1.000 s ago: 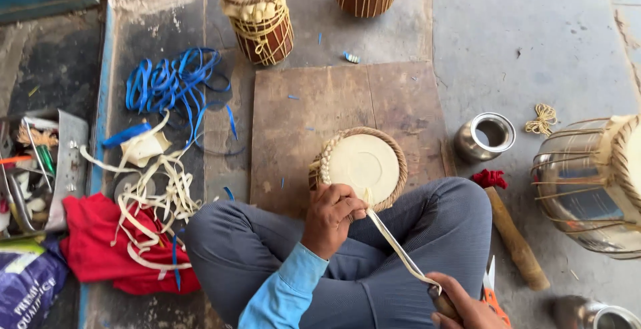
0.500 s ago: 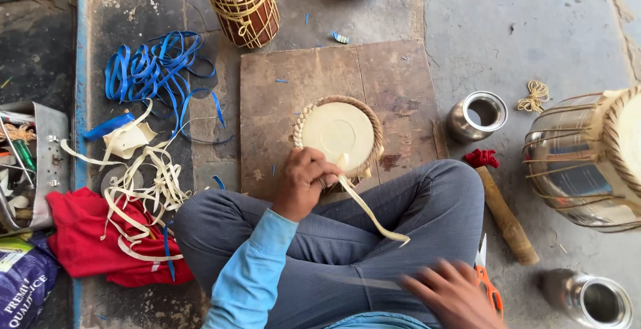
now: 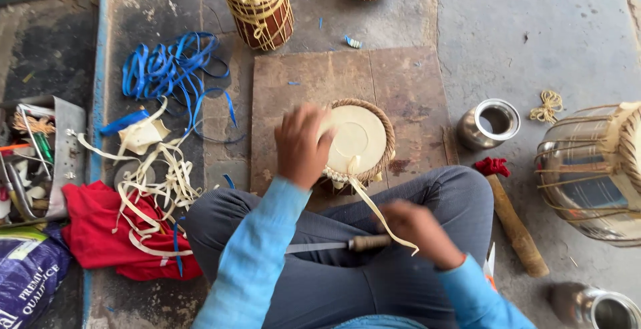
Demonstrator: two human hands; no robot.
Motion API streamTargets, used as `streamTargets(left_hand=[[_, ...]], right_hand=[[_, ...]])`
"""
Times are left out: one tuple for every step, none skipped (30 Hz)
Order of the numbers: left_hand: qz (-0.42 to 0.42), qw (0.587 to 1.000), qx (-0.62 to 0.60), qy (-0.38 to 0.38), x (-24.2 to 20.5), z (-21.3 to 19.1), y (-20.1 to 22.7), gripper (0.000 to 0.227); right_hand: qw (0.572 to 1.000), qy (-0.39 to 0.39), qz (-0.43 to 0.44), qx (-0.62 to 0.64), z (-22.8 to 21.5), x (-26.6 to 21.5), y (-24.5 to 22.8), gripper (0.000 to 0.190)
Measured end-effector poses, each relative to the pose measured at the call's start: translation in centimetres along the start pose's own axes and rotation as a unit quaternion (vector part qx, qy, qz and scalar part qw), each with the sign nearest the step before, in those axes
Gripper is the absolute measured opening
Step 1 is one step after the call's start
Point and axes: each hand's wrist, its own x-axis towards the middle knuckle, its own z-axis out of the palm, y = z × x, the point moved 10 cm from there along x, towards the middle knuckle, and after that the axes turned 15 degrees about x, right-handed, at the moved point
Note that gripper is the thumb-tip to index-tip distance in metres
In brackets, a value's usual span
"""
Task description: The person sits cross-legged on the floor and weaves a white strap around the rim of a small drum using a metal tool. They repeatedly pass the strap through the existing weave and pull it tight to secure the drumhead. The person works on a single drum throughout the clip.
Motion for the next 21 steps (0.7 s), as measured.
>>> streamTargets(left_hand=[[-0.008, 0.999, 0.045, 0.019, 1.1, 1.0, 0.4, 0.043], [-0.014, 0.995, 0.091, 0.044, 2.6, 1.9, 1.0, 0.051], [-0.02, 0.988, 0.136, 0.068, 3.3, 2.3, 1.6, 0.059], [-0.033, 0.991, 0.133, 0.003, 3.5, 3.9, 1.6, 0.057], [-0.047, 0.989, 0.13, -0.061, 3.5, 5.5, 1.5, 0.054], [-0.06, 0.982, 0.127, -0.13, 3.0, 6.9, 1.4, 0.052], [-0.051, 0.985, 0.127, -0.105, 2.8, 6.4, 2.0, 0.052], [-0.043, 0.987, 0.129, -0.083, 2.2, 5.7, 2.3, 0.052], [-0.035, 0.989, 0.13, -0.061, 1.7, 5.0, 2.7, 0.052], [-0.031, 0.99, 0.124, -0.059, 1.4, 4.7, 2.9, 0.053], [-0.027, 0.991, 0.117, -0.057, 1.1, 4.3, 3.1, 0.053], [-0.024, 0.992, 0.108, -0.057, 0.5, 4.0, 3.4, 0.054], [-0.024, 0.992, 0.106, -0.057, -0.1, 3.6, 3.4, 0.053], [-0.02, 0.993, 0.102, -0.054, -0.2, 3.4, 3.6, 0.053], [-0.016, 0.994, 0.098, -0.05, -0.4, 3.1, 3.8, 0.053], [-0.01, 0.994, 0.09, -0.055, -0.6, 3.1, 4.1, 0.053], [-0.003, 0.995, 0.082, -0.059, -0.9, 3.1, 4.2, 0.054], [0.005, 0.995, 0.075, -0.061, -0.9, 3.1, 4.2, 0.054], [0.014, 0.996, 0.066, -0.059, -1.0, 3.0, 4.4, 0.055], [0.021, 0.996, 0.06, -0.056, -1.1, 2.9, 4.5, 0.055], [0.029, 0.997, 0.053, -0.053, -1.2, 2.8, 4.6, 0.056]], right_hand=[[0.996, 0.047, 0.014, 0.081, -1.7, 0.3, 0.2, 0.028], [0.982, 0.094, 0.022, 0.16, -3.1, 0.7, 0.2, 0.029], [0.982, 0.092, 0.004, 0.164, -3.3, 0.9, -0.7, 0.03], [0.982, 0.089, -0.016, 0.168, -3.4, 1.2, -1.7, 0.032], [0.981, 0.086, -0.037, 0.172, -3.2, 1.4, -2.8, 0.034], [0.983, 0.086, -0.029, 0.161, -2.4, 1.6, -3.2, 0.033], [0.985, 0.085, -0.02, 0.149, -1.6, 1.9, -3.6, 0.033], [0.987, 0.082, -0.009, 0.139, -0.6, 2.0, -3.9, 0.033], [0.992, 0.091, -0.018, 0.082, 0.0, 1.9, -4.6, 0.031], [0.995, 0.096, -0.029, 0.023, 0.4, 1.8, -5.4, 0.03], [0.993, 0.101, -0.04, -0.036, 0.8, 1.6, -6.1, 0.03], [0.993, 0.1, -0.047, -0.041, 1.1, 1.2, -6.4, 0.029], [0.993, 0.098, -0.054, -0.045, 1.4, 0.9, -6.6, 0.029], [0.991, 0.102, -0.065, -0.05, 1.5, 0.7, -6.8, 0.029], [0.992, 0.095, -0.066, -0.05, 1.7, 0.7, -6.6, 0.028], [0.993, 0.09, -0.063, -0.05, 1.7, 0.3, -6.1, 0.028], [0.993, 0.086, -0.061, -0.05, 1.8, -0.1, -5.3, 0.029], [0.996, 0.065, -0.054, 0.001, 2.1, -0.2, -4.4, 0.03], [0.997, 0.044, -0.048, 0.052, 2.4, -0.7, -3.4, 0.031], [0.994, 0.022, -0.042, 0.102, 2.6, -1.2, -2.4, 0.032], [0.989, -0.01, -0.023, 0.145, 2.9, -2.2, -1.2, 0.032]])
